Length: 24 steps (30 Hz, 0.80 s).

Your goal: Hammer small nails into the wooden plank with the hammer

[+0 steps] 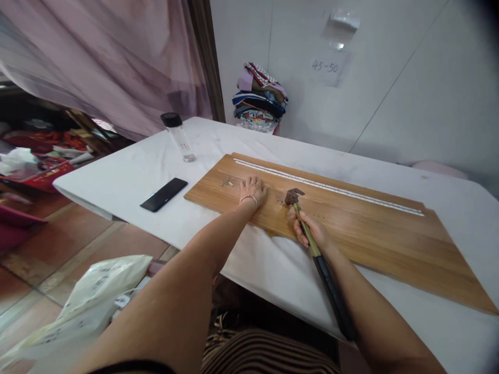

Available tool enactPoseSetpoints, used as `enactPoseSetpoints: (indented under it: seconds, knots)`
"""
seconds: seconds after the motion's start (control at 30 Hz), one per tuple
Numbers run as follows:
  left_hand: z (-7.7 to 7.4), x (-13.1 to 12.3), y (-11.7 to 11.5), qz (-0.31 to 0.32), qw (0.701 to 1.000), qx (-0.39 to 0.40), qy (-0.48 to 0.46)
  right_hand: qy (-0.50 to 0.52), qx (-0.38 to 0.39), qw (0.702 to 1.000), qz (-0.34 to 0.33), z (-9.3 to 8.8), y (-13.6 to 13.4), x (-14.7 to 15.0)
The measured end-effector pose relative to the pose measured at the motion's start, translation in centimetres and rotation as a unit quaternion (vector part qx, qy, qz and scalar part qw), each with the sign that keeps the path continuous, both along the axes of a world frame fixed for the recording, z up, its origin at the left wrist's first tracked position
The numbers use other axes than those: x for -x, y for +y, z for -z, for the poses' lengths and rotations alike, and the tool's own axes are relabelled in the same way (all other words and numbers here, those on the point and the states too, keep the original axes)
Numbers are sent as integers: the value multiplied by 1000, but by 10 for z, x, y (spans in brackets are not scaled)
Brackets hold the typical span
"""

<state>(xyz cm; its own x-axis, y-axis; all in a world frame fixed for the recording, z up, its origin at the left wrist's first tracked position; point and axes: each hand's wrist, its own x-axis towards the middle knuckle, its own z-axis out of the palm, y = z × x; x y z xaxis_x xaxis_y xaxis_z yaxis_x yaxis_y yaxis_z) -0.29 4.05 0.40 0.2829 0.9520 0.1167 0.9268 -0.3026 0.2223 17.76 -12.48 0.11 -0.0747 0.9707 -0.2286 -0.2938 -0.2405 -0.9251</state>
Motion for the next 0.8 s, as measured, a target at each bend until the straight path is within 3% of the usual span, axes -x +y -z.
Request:
enactPoseSetpoints:
  seconds: [0.8]
  knots:
    - [2,0,0,3,1000,-3,-9,5,8,1000,7,-2,-2,0]
